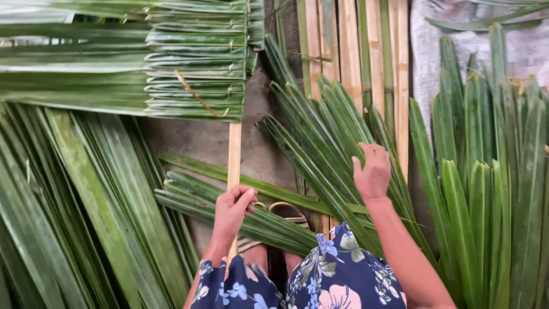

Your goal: Weaving and securing palm leaves onto a wooden frame to create a thatched roof panel

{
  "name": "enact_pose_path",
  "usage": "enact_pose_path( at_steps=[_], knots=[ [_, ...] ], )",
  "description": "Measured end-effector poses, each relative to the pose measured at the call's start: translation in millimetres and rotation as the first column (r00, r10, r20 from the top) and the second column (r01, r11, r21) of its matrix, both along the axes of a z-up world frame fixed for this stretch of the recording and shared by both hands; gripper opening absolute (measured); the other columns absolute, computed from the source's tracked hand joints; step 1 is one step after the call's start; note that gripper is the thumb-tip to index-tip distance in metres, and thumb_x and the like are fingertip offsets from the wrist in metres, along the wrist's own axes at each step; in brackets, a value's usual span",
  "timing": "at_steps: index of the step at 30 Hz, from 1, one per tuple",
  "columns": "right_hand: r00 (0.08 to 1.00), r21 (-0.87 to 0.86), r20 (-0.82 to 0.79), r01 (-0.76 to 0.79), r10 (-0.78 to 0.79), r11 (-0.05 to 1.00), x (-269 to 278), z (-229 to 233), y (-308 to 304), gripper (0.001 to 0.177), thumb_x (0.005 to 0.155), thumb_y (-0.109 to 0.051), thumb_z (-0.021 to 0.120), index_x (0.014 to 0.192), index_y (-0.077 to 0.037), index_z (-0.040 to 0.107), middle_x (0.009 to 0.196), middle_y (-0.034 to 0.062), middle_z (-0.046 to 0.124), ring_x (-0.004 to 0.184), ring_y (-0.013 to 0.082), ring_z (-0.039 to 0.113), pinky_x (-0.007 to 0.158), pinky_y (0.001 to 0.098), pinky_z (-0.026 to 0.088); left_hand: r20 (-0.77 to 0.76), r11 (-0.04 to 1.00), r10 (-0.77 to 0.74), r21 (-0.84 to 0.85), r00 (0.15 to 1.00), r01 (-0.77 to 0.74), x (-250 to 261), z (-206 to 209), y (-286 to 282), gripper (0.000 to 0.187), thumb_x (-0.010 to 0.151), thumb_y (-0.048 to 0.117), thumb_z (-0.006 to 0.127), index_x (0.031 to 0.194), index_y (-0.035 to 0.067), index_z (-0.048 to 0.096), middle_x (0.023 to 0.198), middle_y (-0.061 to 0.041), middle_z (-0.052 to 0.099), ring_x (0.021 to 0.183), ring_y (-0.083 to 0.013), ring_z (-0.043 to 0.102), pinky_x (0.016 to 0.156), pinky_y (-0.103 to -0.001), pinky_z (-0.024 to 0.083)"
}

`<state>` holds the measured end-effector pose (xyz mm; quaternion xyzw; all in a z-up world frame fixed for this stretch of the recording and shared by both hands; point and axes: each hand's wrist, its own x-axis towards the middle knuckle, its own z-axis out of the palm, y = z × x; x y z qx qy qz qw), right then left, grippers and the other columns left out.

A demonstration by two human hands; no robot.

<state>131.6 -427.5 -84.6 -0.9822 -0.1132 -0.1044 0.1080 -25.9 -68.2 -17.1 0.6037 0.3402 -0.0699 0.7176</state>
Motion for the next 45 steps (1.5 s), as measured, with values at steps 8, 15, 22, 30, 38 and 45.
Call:
enact_pose_path(
  at_steps=[8,15,22,30,38,45],
  knots=[
    [0.995,-0.043,-0.089,0.046,-0.049,0.998,18,-31,-10,0.072,0.069,-0.025,0.091,0.133,-0.012,0.061,0.123,0.0099,0.052,0.112,0.0339,0.058,0.101,0.0512,0.051,0.022,0.99,0.059,0.129,0.998,-0.062,7,28,-5,0.012,0.093,0.012,0.071,0.091,0.002,0.077,0.073,-0.012,0.072,0.057,-0.0138,0.066,0.049,-0.022,0.054],
    [0.99,0.091,-0.127,0.071,-0.059,0.993,24,-54,-31,0.061,0.067,-0.019,0.096,0.116,-0.011,0.061,0.117,0.0094,0.051,0.109,0.0363,0.057,0.099,0.049,0.048,0.111,0.989,-0.019,0.15,0.994,0.002,29,37,-28,0.013,0.092,0.014,0.07,0.087,0.004,0.075,0.072,-0.008,0.07,0.057,-0.0102,0.064,0.046,-0.02,0.053],
    [0.98,0.073,-0.16,0.132,-0.119,0.989,34,-49,-32,0.062,0.059,-0.024,0.101,0.101,-0.015,0.056,0.11,0.0059,0.052,0.105,0.035,0.061,0.096,0.0474,0.051,0.11,0.997,-0.009,0.078,0.994,0.001,27,36,-28,0.011,0.091,0.011,0.07,0.083,0.004,0.074,0.067,-0.007,0.068,0.054,-0.0085,0.063,0.044,-0.018,0.051],
    [0.983,-0.09,-0.163,0.072,-0.086,0.993,41,-51,-39,0.047,0.081,-0.043,0.096,0.097,-0.004,0.075,0.109,0.0155,0.066,0.095,0.0366,0.067,0.066,0.0556,0.055,-0.006,0.995,0.003,0.099,1.0,-0.002,32,42,5,0.013,0.091,0.018,0.067,0.083,0.009,0.072,0.071,0.0,0.068,0.057,-0.0084,0.06,0.057,-0.021,0.05],
    [0.81,0.254,-0.578,0.295,-0.1,0.921,56,57,12,0.037,0.091,-0.044,0.079,0.092,-0.009,0.067,0.09,0.0058,0.06,0.088,0.0219,0.054,0.082,0.0358,0.041,0.099,0.997,0.029,-0.074,0.995,-0.022,68,14,42,0.01,0.093,0.014,0.07,0.092,0.005,0.075,0.074,-0.008,0.072,0.059,-0.01,0.066,0.054,-0.02,0.052],
    [0.257,0.443,-0.896,0.553,0.362,0.705,4,101,85,0.014,0.083,-0.015,0.081,0.089,-0.003,0.082,0.075,0.0044,0.076,0.066,0.0117,0.068,0.067,0.0311,0.058,0.125,0.766,-0.024,-0.635,0.992,0.098,89,-43,-35,0.033,0.081,0.002,0.083,0.108,-0.004,0.064,0.095,-0.017,0.07,0.079,-0.0259,0.077,0.063,-0.026,0.066]
  ],
)
